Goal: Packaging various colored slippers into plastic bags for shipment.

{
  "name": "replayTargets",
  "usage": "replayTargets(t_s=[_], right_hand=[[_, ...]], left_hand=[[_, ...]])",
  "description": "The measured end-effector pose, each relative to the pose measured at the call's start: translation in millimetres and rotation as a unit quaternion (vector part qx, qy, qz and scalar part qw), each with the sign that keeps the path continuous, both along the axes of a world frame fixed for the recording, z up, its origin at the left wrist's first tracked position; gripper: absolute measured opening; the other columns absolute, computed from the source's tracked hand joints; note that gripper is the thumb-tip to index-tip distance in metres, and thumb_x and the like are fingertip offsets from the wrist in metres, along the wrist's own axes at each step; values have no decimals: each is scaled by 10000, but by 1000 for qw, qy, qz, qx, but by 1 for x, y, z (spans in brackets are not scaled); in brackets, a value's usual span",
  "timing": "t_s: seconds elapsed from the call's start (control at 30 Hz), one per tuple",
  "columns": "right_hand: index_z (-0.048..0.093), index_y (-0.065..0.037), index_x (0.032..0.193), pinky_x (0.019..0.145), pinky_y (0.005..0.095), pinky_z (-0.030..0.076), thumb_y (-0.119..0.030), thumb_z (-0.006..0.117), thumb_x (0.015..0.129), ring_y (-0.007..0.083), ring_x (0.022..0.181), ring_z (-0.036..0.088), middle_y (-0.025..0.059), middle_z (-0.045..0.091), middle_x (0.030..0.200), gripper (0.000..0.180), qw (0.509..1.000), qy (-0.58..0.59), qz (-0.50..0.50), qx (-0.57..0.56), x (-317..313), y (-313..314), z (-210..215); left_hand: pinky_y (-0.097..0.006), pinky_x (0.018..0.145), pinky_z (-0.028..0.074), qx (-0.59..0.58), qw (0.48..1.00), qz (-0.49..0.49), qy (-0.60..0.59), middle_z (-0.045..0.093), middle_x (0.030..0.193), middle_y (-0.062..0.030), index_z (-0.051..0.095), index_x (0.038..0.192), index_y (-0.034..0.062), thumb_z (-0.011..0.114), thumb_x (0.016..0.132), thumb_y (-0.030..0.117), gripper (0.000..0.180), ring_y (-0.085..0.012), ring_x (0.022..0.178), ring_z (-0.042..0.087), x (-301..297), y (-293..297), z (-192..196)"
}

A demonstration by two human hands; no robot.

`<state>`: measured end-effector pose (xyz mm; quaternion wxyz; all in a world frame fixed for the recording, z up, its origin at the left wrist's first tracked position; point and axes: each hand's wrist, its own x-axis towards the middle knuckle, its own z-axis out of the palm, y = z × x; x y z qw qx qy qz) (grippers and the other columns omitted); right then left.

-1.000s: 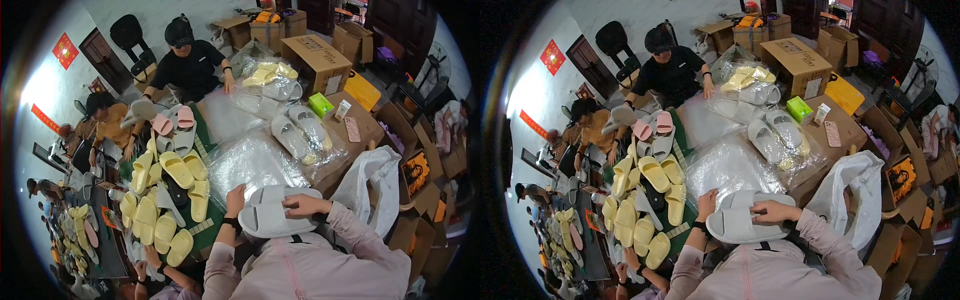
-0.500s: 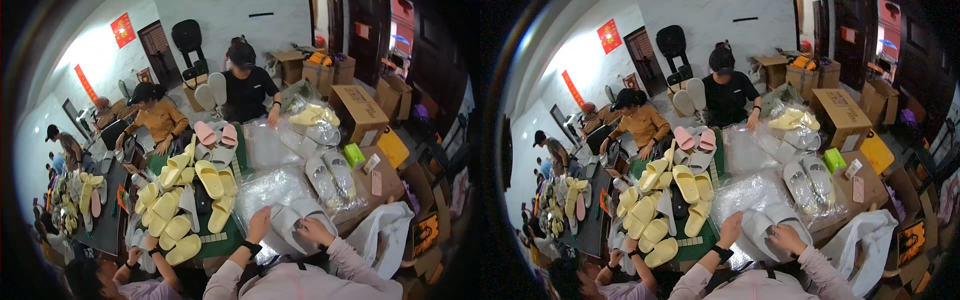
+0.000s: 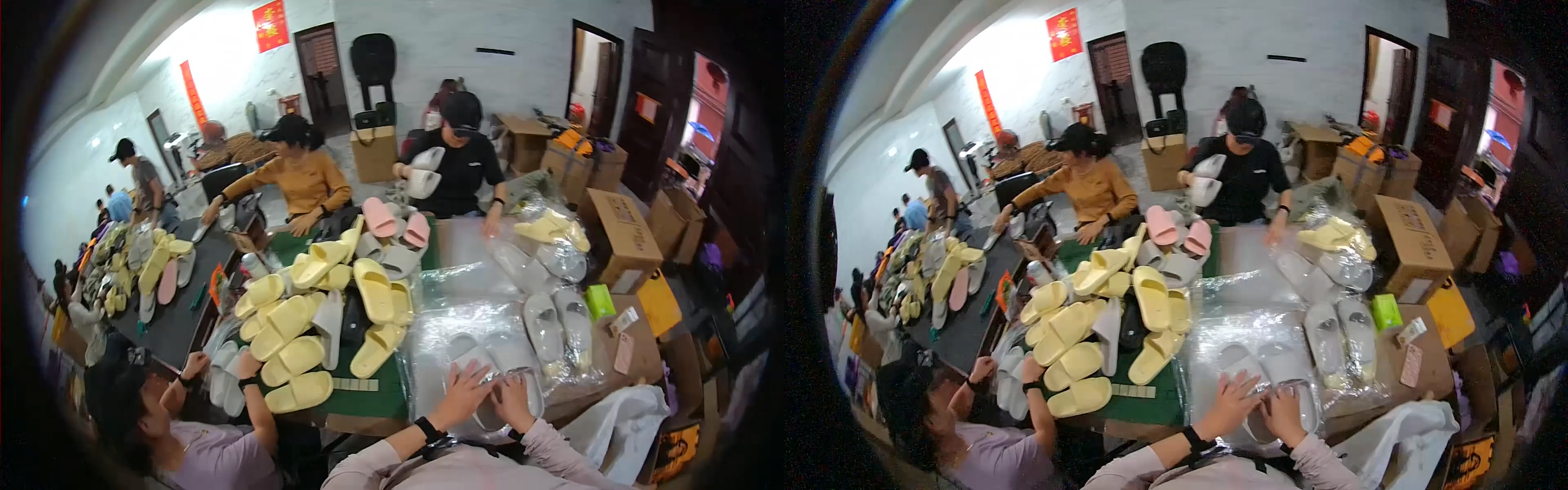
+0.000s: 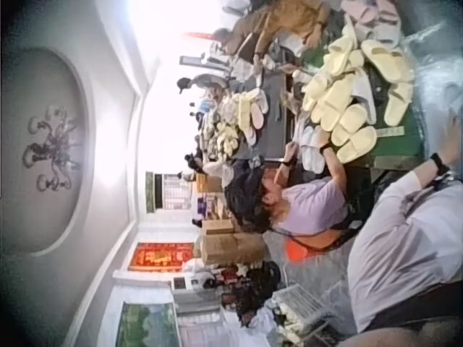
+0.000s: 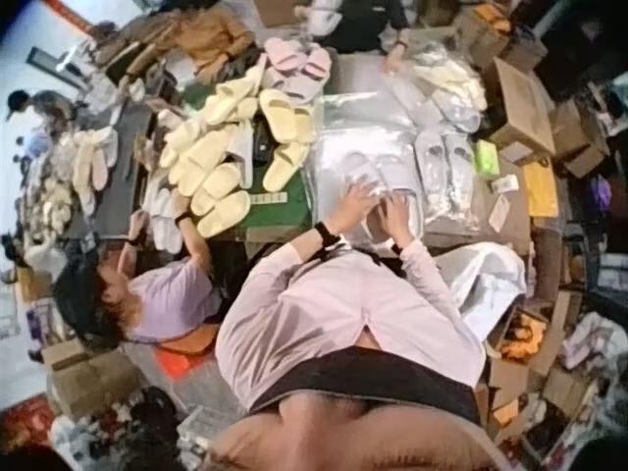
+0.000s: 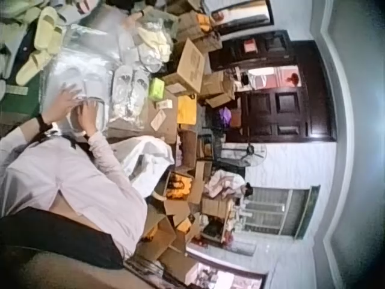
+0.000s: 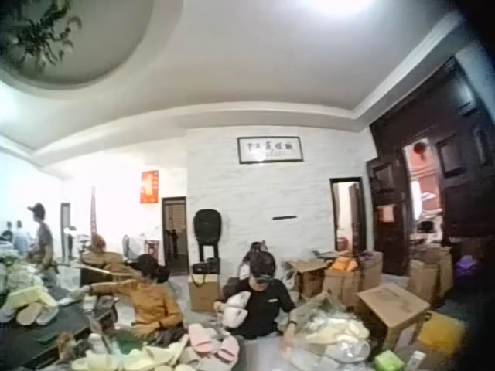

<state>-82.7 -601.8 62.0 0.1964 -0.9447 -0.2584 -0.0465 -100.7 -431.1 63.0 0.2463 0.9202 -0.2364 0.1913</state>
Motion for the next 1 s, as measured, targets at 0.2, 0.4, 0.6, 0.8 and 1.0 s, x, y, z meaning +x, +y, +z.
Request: replayTargets(t_s=[0.2, 0.4, 0.6, 0.8, 1.0], right_hand=[[534, 24, 1076, 878, 494, 318, -179, 570, 780, 361, 947, 473, 190, 529, 989, 361, 985, -111, -7, 134, -6, 12, -7], [473, 80, 1133, 925, 479, 306, -157, 556, 785, 423, 1016, 406, 278, 456, 1101, 429, 986, 9, -50, 158, -10, 26, -15], [400, 93, 1239, 993, 467, 263, -172, 559, 812, 444, 1143, 354, 308, 398, 1221, 527, 980, 20, -72, 187, -12, 28, -33], [366, 77, 1288, 1029, 431, 252, -160, 526, 841, 437, 1201, 332, 309, 359, 1289, 530, 979, 72, -105, 159, -14, 31, -28], [418, 87, 1215, 950, 469, 301, -70, 573, 754, 432, 1085, 395, 282, 420, 1176, 511, 991, -24, 4, 134, -16, 25, -30]], left_hand=[[-543, 1015, 229, -56, 997, 57, -17, 362, 1393, -70, 551, 1198, 210, 566, 831, 194, 368, -334, 1297, 294, -7, 9, -6], [-476, 975, 334, -73, 984, 152, -53, 428, 1335, -95, 530, 1223, 167, 566, 814, 155, 410, -352, 1219, 397, -13, 19, -5], [-393, 958, 381, -119, 974, 187, -55, 472, 1277, -140, 508, 1235, 113, 536, 795, 103, 441, -333, 1159, 458, -13, 36, 12], [-371, 927, 418, -50, 980, 191, -26, 510, 1226, -139, 501, 1240, 122, 526, 790, 86, 452, -314, 1111, 502, -15, 29, 11], [-403, 984, 354, -37, 989, 139, -46, 503, 1236, -103, 506, 1232, 157, 523, 802, 109, 433, -298, 1167, 456, -12, 23, 6]])
